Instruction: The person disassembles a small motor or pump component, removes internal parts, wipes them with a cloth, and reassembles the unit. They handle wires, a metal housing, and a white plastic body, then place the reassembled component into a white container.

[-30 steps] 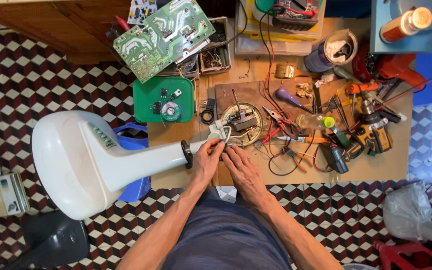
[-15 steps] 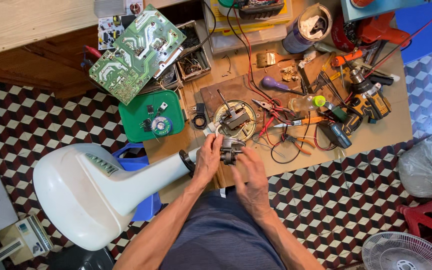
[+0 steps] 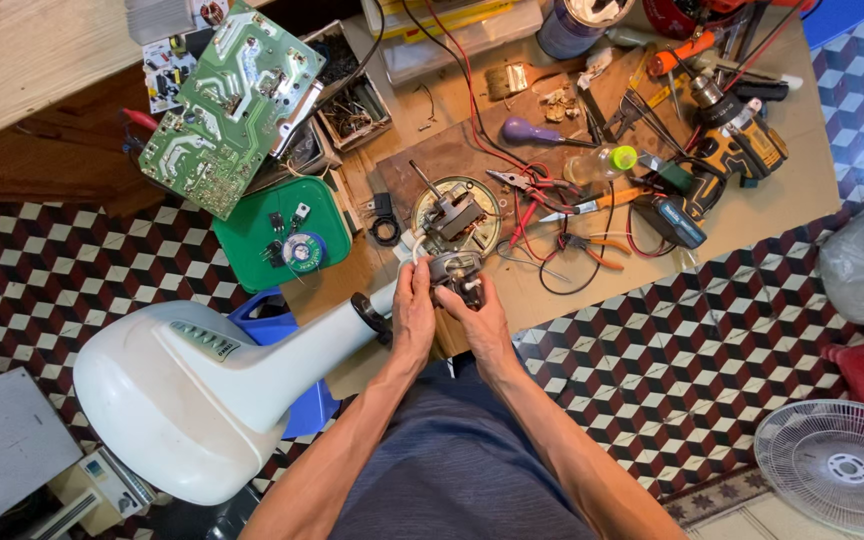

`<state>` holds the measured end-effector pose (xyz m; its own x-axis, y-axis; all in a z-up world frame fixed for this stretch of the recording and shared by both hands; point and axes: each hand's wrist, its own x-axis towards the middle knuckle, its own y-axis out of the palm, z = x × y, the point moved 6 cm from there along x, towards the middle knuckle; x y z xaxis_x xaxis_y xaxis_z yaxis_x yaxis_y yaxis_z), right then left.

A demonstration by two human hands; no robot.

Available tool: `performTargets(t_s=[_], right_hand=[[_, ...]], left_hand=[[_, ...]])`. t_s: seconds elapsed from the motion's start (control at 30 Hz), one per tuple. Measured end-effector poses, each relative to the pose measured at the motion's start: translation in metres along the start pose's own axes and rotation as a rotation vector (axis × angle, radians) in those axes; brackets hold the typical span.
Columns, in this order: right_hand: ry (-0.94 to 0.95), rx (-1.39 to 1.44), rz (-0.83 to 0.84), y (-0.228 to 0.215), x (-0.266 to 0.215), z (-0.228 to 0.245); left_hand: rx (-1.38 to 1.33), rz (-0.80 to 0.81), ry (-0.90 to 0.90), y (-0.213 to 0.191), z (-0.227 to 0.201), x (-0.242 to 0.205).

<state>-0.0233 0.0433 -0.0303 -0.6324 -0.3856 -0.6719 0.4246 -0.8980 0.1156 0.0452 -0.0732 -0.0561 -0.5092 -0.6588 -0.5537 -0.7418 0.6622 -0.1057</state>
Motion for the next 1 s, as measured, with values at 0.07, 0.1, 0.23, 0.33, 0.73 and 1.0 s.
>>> performTargets(t_s=[0.07,0.1,0.23,0.33,0.73,1.0], right_hand=[[0.014,0.030,-0.052,0.000,0.000,0.001],[0.007,0.061,-0.069,-0.001,-0.001,0.002],[0.086,0.201,-0.157,-0.001,-0.004,-0.012],[0.137,0.189,-0.254,-0.006,0.000,-0.026],[0.091,0.367,-0.150,0.000,0.015,-0.031],[-0.041,-0.188,-0.416,-0.004,-0.003,0.004]], left_hand=[[-0.007,0.018,-0.059,0.000,-0.005,-0.003],[-0.011,0.028,-0.087,0.001,-0.009,-0.003],[0.146,0.037,-0.106,-0.003,-0.023,-0.012],[0.049,-0.001,-0.019,-0.004,-0.030,-0.009],[-0.034,-0.026,-0.073,-0.028,0.005,0.028],[-0.173,-0.015,-0.197,-0.020,0.007,0.020]])
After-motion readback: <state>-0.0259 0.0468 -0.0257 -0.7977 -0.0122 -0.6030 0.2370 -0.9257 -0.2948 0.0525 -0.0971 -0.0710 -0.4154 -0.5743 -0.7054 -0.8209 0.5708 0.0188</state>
